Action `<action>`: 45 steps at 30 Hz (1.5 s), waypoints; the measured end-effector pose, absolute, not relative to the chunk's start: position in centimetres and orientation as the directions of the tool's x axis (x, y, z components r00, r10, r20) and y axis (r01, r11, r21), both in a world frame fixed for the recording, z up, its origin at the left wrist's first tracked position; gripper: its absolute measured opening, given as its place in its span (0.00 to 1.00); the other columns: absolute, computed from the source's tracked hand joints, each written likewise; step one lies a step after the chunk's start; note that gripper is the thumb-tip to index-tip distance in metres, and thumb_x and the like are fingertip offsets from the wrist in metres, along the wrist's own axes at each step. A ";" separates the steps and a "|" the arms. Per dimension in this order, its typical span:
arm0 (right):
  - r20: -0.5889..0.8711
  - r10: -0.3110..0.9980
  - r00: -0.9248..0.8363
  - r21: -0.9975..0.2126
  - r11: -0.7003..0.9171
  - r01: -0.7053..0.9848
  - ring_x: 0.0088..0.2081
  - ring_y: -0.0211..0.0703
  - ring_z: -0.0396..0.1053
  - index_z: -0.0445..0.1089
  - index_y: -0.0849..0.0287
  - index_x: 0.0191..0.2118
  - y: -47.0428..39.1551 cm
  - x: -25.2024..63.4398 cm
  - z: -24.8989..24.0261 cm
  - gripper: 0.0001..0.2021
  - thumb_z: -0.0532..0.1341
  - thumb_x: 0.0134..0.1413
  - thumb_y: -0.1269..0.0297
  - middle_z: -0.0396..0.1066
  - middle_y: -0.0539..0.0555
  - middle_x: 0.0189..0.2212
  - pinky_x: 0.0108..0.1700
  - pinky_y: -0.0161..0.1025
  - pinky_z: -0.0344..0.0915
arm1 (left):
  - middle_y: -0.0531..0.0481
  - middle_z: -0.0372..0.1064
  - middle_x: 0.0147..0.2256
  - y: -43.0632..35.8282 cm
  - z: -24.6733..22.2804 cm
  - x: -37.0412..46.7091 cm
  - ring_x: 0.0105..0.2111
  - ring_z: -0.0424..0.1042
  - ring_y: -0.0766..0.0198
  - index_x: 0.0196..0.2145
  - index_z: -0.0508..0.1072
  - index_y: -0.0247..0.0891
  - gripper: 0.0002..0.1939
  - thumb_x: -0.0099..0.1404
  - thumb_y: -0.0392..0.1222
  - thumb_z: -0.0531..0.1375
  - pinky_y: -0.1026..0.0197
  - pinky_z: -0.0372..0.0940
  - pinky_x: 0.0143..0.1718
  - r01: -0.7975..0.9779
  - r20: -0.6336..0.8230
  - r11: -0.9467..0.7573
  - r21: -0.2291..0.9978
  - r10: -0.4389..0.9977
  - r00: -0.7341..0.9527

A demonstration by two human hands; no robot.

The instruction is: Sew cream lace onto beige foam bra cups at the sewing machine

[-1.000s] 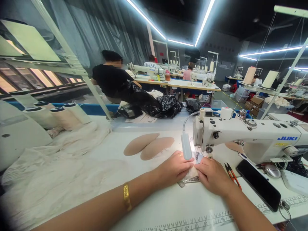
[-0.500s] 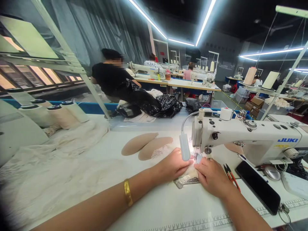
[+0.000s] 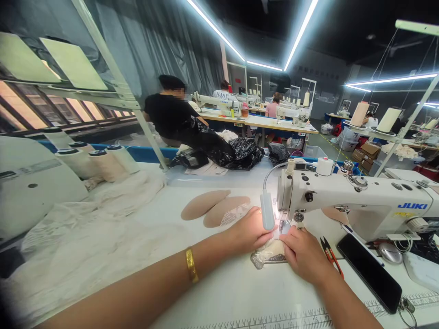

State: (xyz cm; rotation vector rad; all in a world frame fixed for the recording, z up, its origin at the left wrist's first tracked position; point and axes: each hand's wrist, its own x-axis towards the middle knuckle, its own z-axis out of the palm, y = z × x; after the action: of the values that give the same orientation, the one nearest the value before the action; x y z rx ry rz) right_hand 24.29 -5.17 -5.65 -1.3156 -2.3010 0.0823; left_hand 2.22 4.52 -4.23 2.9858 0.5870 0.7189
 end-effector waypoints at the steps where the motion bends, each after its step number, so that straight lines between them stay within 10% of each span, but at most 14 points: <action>1: 0.380 0.824 -0.420 -0.290 0.538 0.792 0.37 0.49 0.68 0.74 0.52 0.48 -5.1 24.4 -5.8 0.14 0.54 0.66 0.73 0.71 0.54 0.34 0.36 0.43 0.62 | 0.49 0.68 0.29 4.6 -4.2 2.5 0.32 0.63 0.59 0.27 0.67 0.38 0.10 0.67 0.37 0.59 0.56 0.55 0.36 0.374 0.435 -0.918 0.134 0.393 0.810; 9: 0.430 0.867 -0.251 -0.538 0.470 0.700 0.36 0.49 0.70 0.74 0.54 0.46 -5.5 23.3 -5.8 0.10 0.55 0.69 0.65 0.74 0.54 0.34 0.39 0.44 0.66 | 0.53 0.65 0.25 3.3 -1.9 2.5 0.22 0.58 0.64 0.30 0.67 0.39 0.08 0.62 0.29 0.54 0.60 0.58 0.26 0.418 0.463 -0.859 0.295 0.511 0.724; 16: 0.066 0.998 0.016 -0.997 0.066 0.048 0.28 0.42 0.65 0.67 0.56 0.60 -7.4 17.7 -4.7 0.29 0.68 0.58 0.50 0.67 0.45 0.25 0.32 0.37 0.63 | 0.46 0.77 0.43 -4.7 -2.6 -4.3 0.43 0.74 0.54 0.56 0.70 0.46 0.20 0.67 0.34 0.57 0.51 0.69 0.47 0.316 0.576 -0.772 0.552 0.627 0.525; 21: 0.068 0.982 0.175 -0.959 0.113 -0.259 0.30 0.39 0.63 0.67 0.49 0.61 -10.3 14.6 -5.4 0.29 0.70 0.55 0.52 0.61 0.43 0.27 0.39 0.38 0.66 | 0.43 0.78 0.38 -11.1 -6.5 -4.7 0.38 0.77 0.52 0.45 0.76 0.42 0.14 0.70 0.53 0.63 0.51 0.72 0.41 -0.052 0.042 -0.024 0.998 0.918 0.393; 25: 0.049 0.986 0.159 -0.960 0.091 -0.264 0.42 0.49 0.73 0.68 0.46 0.63 -13.4 13.6 -7.4 0.32 0.72 0.53 0.49 0.75 0.51 0.40 0.50 0.48 0.70 | 0.38 0.79 0.42 -13.4 -5.8 -2.2 0.42 0.79 0.51 0.43 0.76 0.37 0.25 0.59 0.60 0.72 0.52 0.73 0.46 -0.477 -0.373 0.569 0.670 0.813 0.447; 30: 0.115 0.895 0.432 -0.970 0.194 -0.144 0.54 0.55 0.72 0.72 0.51 0.58 -16.9 13.6 -9.9 0.30 0.73 0.53 0.45 0.77 0.57 0.52 0.58 0.48 0.67 | 0.43 0.79 0.47 -11.9 -2.5 -0.7 0.47 0.78 0.55 0.41 0.78 0.37 0.15 0.58 0.41 0.75 0.60 0.74 0.44 -0.741 -0.385 0.378 0.555 0.906 0.174; 35: 0.093 0.865 0.493 -0.984 0.155 -0.087 0.35 0.46 0.73 0.71 0.53 0.59 -18.3 14.9 -10.6 0.31 0.73 0.53 0.45 0.78 0.53 0.38 0.38 0.40 0.69 | 0.43 0.76 0.53 -11.4 -2.1 -0.2 0.50 0.76 0.55 0.46 0.79 0.38 0.09 0.69 0.42 0.67 0.58 0.75 0.45 -0.789 -0.420 0.455 0.413 0.864 0.278; 45: 0.099 0.888 0.449 -0.979 0.168 -0.117 0.27 0.41 0.68 0.68 0.51 0.61 -18.1 15.4 -10.6 0.32 0.73 0.55 0.47 0.72 0.48 0.30 0.33 0.37 0.66 | 0.40 0.80 0.47 -12.2 -1.6 0.2 0.54 0.75 0.46 0.42 0.82 0.35 0.21 0.54 0.47 0.78 0.53 0.72 0.53 -0.749 -0.211 0.320 0.580 0.947 0.242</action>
State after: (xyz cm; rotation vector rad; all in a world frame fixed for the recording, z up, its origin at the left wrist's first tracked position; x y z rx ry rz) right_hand 15.39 -18.14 -10.65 -1.1825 -0.8284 0.8449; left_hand 0.22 -12.24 -1.58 0.3985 0.5867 1.2018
